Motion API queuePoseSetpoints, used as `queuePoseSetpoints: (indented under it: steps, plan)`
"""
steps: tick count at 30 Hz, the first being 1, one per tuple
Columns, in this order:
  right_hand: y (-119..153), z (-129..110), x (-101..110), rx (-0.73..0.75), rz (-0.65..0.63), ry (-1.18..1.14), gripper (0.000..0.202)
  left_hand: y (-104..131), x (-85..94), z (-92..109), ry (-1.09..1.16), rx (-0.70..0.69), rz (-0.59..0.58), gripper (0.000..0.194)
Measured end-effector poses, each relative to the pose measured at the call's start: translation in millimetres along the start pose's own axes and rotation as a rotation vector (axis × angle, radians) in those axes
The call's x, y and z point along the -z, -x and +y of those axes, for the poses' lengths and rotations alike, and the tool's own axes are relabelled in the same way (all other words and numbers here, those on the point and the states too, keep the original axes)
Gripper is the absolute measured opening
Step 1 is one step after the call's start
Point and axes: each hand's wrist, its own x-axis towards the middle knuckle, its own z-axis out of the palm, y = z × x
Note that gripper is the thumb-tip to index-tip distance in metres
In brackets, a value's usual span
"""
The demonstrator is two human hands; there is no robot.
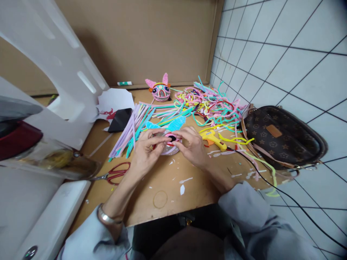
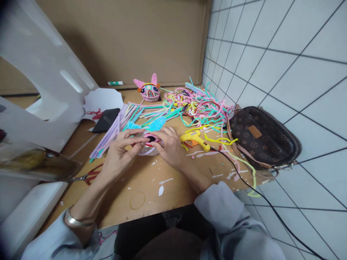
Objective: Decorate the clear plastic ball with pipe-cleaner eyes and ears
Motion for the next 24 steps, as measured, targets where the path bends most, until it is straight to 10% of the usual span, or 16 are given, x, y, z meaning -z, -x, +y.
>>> queuePoseSetpoints:
  steps: [24]
  plan:
    - [7.2, -2.4, -0.6, -0.076, 0.099, 0.104, 0.011, 1.6, -1.4, -0.2, -0.063, -0.006, 0.02, 0.018]
